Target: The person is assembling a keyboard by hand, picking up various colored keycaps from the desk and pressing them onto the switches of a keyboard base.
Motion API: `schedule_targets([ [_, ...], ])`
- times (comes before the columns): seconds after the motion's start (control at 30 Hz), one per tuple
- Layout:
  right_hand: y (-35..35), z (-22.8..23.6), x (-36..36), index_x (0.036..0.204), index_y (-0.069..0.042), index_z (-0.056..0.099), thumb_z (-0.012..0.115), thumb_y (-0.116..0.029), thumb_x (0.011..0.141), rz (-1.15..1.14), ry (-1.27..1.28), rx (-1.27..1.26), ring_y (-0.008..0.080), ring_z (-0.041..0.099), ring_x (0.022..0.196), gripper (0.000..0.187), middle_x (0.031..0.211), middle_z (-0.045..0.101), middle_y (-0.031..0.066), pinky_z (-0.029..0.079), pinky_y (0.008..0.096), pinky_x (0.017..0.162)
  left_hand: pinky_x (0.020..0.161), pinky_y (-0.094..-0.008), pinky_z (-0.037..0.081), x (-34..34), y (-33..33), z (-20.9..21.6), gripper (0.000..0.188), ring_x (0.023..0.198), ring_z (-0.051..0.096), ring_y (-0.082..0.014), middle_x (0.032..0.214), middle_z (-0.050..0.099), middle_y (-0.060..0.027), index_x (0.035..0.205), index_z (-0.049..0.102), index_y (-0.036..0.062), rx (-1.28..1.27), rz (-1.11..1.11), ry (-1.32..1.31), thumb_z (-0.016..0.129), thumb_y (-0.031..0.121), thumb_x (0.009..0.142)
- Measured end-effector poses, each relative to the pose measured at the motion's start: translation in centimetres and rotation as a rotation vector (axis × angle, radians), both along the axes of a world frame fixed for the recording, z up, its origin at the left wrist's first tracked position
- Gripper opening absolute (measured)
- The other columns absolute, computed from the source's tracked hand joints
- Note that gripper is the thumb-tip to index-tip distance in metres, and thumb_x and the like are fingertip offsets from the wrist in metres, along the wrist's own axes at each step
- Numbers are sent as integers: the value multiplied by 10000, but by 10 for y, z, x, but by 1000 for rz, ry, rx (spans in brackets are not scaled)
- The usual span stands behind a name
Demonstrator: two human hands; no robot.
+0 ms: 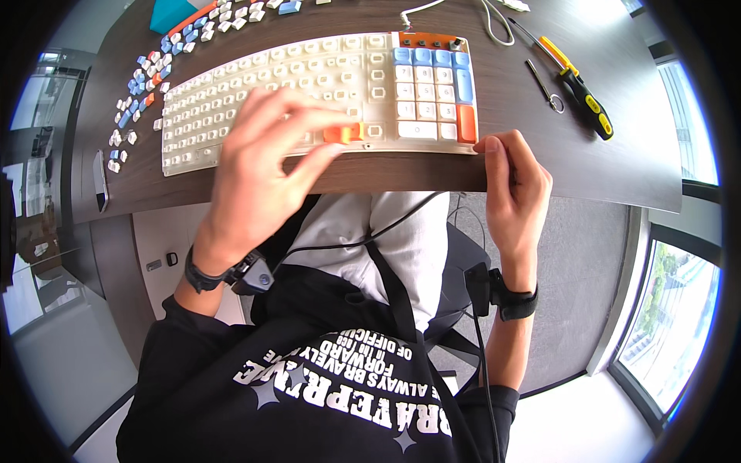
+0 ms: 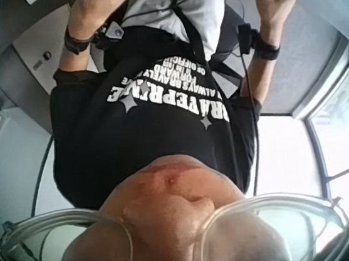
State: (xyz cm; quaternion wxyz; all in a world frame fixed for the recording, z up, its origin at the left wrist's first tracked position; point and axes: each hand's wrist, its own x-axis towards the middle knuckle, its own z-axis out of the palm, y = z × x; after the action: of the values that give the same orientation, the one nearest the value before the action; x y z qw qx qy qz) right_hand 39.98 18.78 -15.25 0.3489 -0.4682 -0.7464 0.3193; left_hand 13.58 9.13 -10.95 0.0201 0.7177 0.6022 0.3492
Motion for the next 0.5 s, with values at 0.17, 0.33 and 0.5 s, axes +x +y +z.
schedule_targets([
  [0.17, -1, 3, -3, 916, 8, 654, 583, -107, 1047, -4, 9, 8, 69, 437, 611, 189, 678, 555, 34, 383, 259, 556, 821, -375, 513, 21, 15, -14, 245, 926, 589, -256, 926, 670, -36, 1040, 773, 85, 52, -16, -33, 822, 38, 804],
  [0.33, -1, 3, -4, 904, 8, 653, 592, -105, 1041, 12, 31, 45, 66, 426, 593, 187, 664, 551, 32, 366, 259, 539, 820, -369, 517, 23, 22, -21, 223, 906, 592, -256, 945, 683, -47, 1032, 780, 73, 46, -33, -29, 820, 46, 814],
  [0.5, 0, 1, -3, 904, 5, 656, 596, -104, 1038, 18, 28, 48, 63, 414, 587, 183, 656, 544, 28, 355, 260, 534, 793, -370, 510, 20, 20, -21, 205, 885, 586, -253, 926, 684, -50, 999, 792, 48, 22, -33, -19, 825, 27, 797],
])
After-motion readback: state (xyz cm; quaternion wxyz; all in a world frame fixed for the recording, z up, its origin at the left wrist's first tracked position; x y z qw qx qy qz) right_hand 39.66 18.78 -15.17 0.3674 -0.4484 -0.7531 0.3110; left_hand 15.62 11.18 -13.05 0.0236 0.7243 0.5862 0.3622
